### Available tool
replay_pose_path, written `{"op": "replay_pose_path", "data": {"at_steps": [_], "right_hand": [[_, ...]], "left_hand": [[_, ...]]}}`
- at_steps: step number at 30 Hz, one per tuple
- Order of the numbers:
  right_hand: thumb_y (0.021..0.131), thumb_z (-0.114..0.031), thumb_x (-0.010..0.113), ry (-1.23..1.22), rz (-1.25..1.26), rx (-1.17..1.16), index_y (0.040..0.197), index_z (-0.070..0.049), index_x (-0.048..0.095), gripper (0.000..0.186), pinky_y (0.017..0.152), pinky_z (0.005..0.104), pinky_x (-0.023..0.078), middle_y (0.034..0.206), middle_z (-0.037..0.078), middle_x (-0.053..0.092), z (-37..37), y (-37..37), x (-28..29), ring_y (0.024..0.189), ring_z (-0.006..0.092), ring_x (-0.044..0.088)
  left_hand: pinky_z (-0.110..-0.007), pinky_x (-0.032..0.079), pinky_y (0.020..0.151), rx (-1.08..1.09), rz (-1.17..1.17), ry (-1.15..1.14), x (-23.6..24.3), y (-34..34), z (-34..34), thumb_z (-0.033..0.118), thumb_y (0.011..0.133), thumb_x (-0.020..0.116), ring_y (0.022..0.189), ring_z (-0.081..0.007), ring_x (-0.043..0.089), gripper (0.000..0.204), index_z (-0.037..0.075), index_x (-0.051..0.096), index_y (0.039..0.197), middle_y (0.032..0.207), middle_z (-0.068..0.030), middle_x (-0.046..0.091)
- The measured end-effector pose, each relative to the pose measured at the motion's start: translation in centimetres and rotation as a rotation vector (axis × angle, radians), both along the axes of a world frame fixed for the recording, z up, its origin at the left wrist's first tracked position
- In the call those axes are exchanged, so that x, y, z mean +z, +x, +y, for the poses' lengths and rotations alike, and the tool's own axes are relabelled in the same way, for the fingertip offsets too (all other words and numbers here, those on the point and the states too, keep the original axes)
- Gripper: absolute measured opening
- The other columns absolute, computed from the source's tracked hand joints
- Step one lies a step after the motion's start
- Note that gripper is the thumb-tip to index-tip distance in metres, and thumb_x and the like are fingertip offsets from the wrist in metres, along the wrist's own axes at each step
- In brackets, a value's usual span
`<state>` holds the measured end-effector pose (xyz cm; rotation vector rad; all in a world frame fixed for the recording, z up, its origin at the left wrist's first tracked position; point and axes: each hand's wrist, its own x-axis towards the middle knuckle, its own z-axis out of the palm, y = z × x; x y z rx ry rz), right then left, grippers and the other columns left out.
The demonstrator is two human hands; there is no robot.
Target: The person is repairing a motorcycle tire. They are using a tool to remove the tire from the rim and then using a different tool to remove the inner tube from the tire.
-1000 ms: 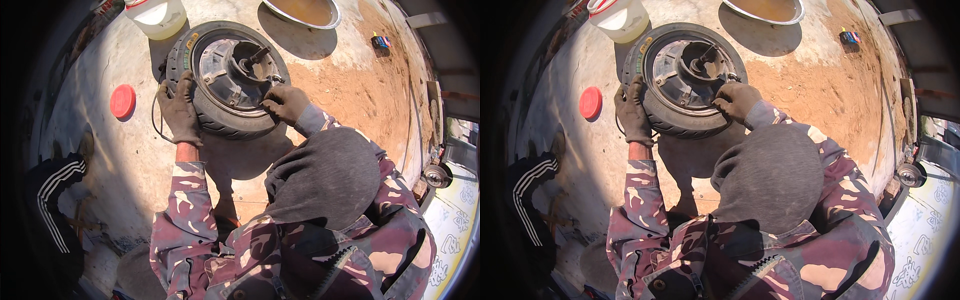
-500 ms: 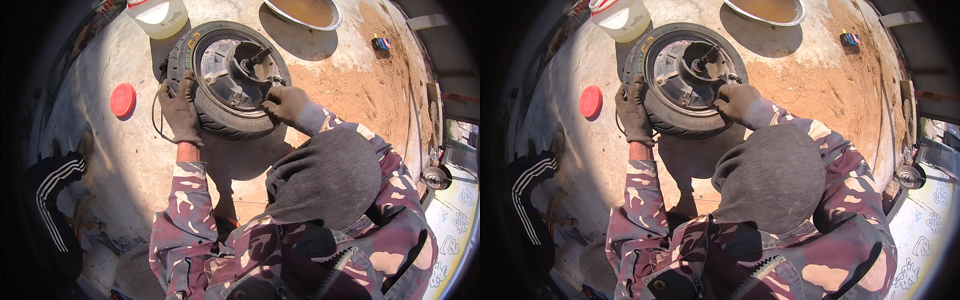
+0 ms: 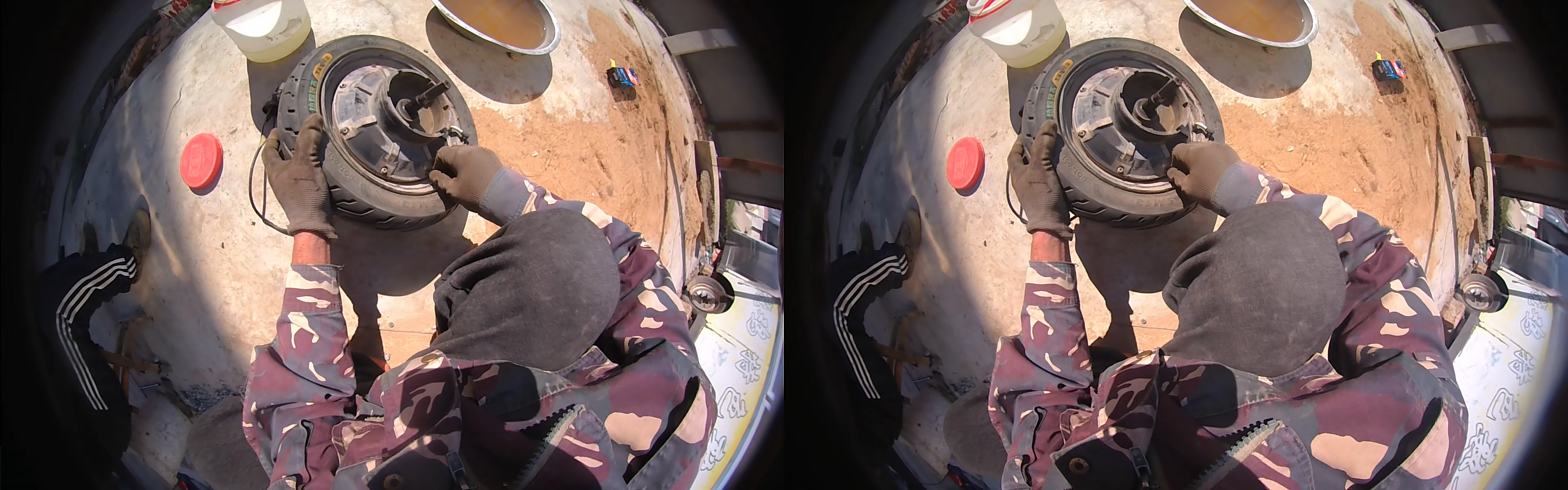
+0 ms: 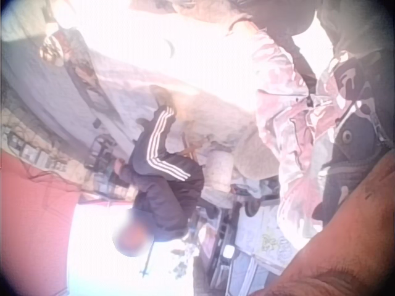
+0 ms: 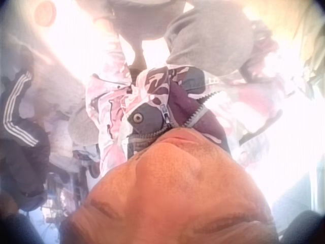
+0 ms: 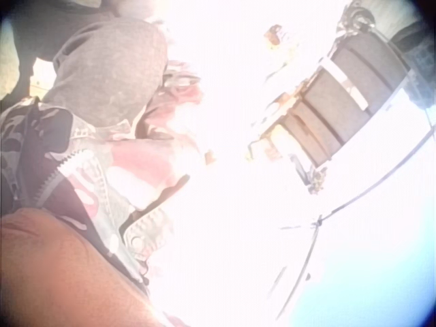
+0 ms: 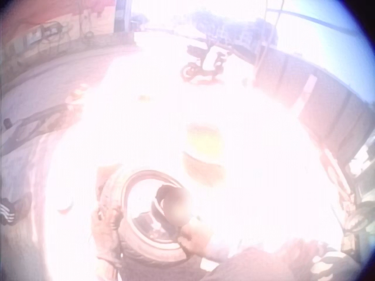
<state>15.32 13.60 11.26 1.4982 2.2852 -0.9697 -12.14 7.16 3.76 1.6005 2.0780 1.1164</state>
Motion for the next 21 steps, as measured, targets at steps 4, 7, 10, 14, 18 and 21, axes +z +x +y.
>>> {"op": "replay_pose_path", "data": {"at_steps": [4, 7, 10, 14, 18, 21], "right_hand": [[0.096, -0.036, 0.069, -0.035, -0.025, -0.003, 0.106, -0.004, 0.071, 0.033, 0.086, 0.0488, 0.055, 0.101, 0.023, 0.073, 0.2, 0.0, 0.0, 0.098, 0.0423, 0.07], [0.097, -0.037, 0.067, -0.106, -0.054, -0.114, 0.105, -0.003, 0.07, 0.035, 0.087, 0.0494, 0.054, 0.101, 0.024, 0.072, -0.1, -0.1, 0.2, 0.1, 0.0431, 0.07], [0.099, -0.037, 0.066, -0.097, -0.073, -0.154, 0.105, -0.003, 0.07, 0.035, 0.088, 0.0494, 0.054, 0.102, 0.025, 0.072, -0.6, -0.4, 0.9, 0.1, 0.0439, 0.069], [0.1, -0.038, 0.064, -0.08, -0.129, -0.147, 0.106, -0.003, 0.07, 0.036, 0.091, 0.0489, 0.053, 0.104, 0.023, 0.072, -1.2, -0.8, 1.6, 0.104, 0.0419, 0.069], [0.102, -0.041, 0.061, -0.021, -0.136, -0.134, 0.105, -0.005, 0.069, 0.038, 0.096, 0.0482, 0.053, 0.109, 0.019, 0.073, -1.7, -0.7, 0.8, 0.108, 0.0388, 0.069], [0.099, -0.04, 0.065, 0.067, -0.118, -0.094, 0.105, -0.006, 0.07, 0.034, 0.089, 0.0481, 0.055, 0.103, 0.021, 0.073, -0.5, 0.2, -0.7, 0.102, 0.04, 0.07]], "left_hand": [[-0.047, 0.04, 0.119, -0.002, 0.101, 0.067, -0.3, 0.1, 0.0, -0.01, 0.086, 0.058, 0.126, -0.0373, 0.058, 0.061, 0.023, 0.063, 0.137, 0.129, 0.004, 0.073], [-0.047, 0.042, 0.117, -0.044, -0.021, 0.027, -0.1, -0.1, 0.0, -0.004, 0.092, 0.06, 0.127, -0.0382, 0.057, 0.057, 0.025, 0.063, 0.14, 0.134, -0.0038, 0.07], [-0.046, 0.044, 0.115, 0.004, -0.311, -0.12, 0.4, -0.5, 0.3, 0.004, 0.098, 0.06, 0.129, -0.0398, 0.056, 0.05, 0.027, 0.064, 0.142, 0.142, -0.0194, 0.061], [-0.043, 0.047, 0.111, 0.008, -0.606, -0.208, 0.9, -1.0, 0.4, 0.017, 0.103, 0.063, 0.132, -0.0414, 0.056, 0.039, 0.031, 0.068, 0.14, 0.147, -0.0332, 0.049], [-0.041, 0.046, 0.111, -0.037, -0.275, -0.156, 1.0, -0.7, 0.1, 0.025, 0.104, 0.065, 0.129, -0.0373, 0.057, 0.029, 0.022, 0.072, 0.133, 0.147, -0.026, 0.05], [-0.038, 0.049, 0.108, 0.145, -0.615, -0.032, 1.2, 2.0, -1.0, 0.028, 0.107, 0.061, 0.127, -0.0286, 0.059, 0.03, 0.014, 0.074, 0.13, 0.14, -0.0182, 0.054]]}}
